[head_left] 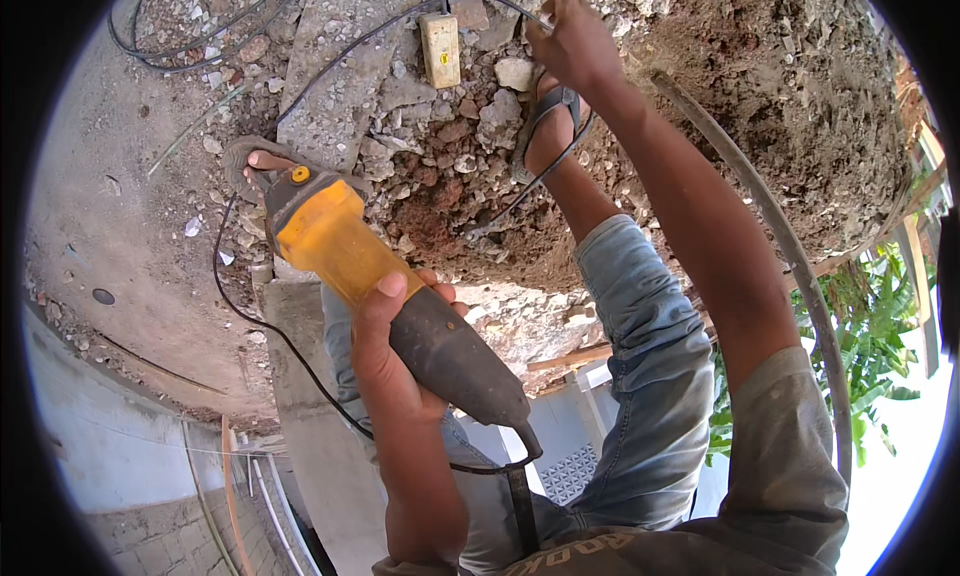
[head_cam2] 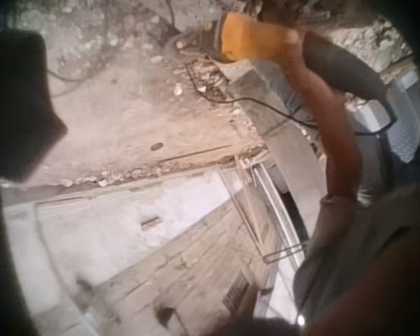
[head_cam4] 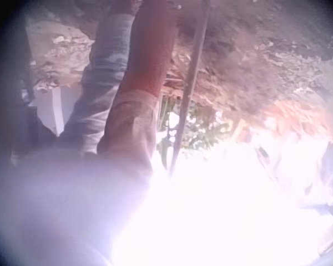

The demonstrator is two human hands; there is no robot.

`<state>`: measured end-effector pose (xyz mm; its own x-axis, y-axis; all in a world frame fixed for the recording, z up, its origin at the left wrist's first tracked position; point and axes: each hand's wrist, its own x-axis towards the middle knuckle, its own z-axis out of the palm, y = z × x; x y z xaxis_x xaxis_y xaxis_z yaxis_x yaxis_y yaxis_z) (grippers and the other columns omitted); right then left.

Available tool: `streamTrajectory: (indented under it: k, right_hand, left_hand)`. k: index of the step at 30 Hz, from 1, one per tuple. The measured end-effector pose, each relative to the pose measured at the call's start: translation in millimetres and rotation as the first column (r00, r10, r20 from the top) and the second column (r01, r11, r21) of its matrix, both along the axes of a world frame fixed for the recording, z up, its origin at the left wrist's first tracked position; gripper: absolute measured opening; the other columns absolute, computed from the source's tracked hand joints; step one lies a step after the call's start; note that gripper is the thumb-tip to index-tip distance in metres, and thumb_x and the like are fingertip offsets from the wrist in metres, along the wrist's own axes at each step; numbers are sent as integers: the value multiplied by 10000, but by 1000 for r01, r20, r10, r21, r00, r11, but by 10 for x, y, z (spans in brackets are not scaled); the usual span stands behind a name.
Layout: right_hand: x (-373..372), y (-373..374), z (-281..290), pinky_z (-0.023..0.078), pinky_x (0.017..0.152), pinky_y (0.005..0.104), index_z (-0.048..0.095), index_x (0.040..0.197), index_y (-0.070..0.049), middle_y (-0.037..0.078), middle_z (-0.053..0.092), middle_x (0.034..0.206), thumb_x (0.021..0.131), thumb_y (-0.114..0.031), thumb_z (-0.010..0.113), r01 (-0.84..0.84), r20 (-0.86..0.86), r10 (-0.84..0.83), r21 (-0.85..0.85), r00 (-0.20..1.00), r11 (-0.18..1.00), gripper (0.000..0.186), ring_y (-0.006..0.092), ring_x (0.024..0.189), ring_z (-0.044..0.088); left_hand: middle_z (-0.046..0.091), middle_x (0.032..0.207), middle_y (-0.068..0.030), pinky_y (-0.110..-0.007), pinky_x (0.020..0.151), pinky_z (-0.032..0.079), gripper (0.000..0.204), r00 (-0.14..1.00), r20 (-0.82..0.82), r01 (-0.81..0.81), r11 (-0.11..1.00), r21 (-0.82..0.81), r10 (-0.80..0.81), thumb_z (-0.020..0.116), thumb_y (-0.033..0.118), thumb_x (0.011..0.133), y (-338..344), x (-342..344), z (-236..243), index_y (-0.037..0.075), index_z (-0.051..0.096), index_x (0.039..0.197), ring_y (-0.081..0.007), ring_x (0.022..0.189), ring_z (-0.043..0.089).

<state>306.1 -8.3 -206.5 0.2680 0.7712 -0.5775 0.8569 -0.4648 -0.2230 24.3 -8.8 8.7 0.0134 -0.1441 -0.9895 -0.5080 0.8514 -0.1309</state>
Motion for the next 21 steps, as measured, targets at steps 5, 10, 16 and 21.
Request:
streamTrajectory:
  k: [5,10,16,21]
  right_hand:
    - [449,754,-482,414,1059,537,445,1424,-139,188,372,1461,783,-87,646,-180,377,190,-62,906,982,674,407,1346,375]
    - [601,441,-311,546,881,472,591,1175,-48,155,701,1040,933,-288,626,-7,86,34,-303,996,953,342,373,932,671]
    - [1969,656,545,648,804,298,323,1448,90,317,638,1164,937,-391,689,751,195,-772,185,604,634,792,263,970,727]
    - [393,86,-143,534,1000,459,458,1439,-91,176,647,1285,999,-509,523,-44,-22,40,-261,999,964,610,317,1095,678]
  left_hand:
    - [638,903,-96,-351,648,576,358,981,71,182,983,5,-182,721,287,857,-151,60,-211,39,572,1067,-200,747,667]
    - [629,853,-82,-337,605,560,351,979,144,140,988,62,-147,744,272,845,-185,203,-580,55,564,1054,-186,733,662]
    - [618,871,-70,-333,607,556,427,971,-67,239,950,202,-230,779,289,820,-49,57,-739,66,564,1115,-182,747,654]
    - [624,875,-79,-343,611,557,568,971,-124,217,972,85,-206,667,550,899,47,-133,-754,78,543,1191,-190,749,655]
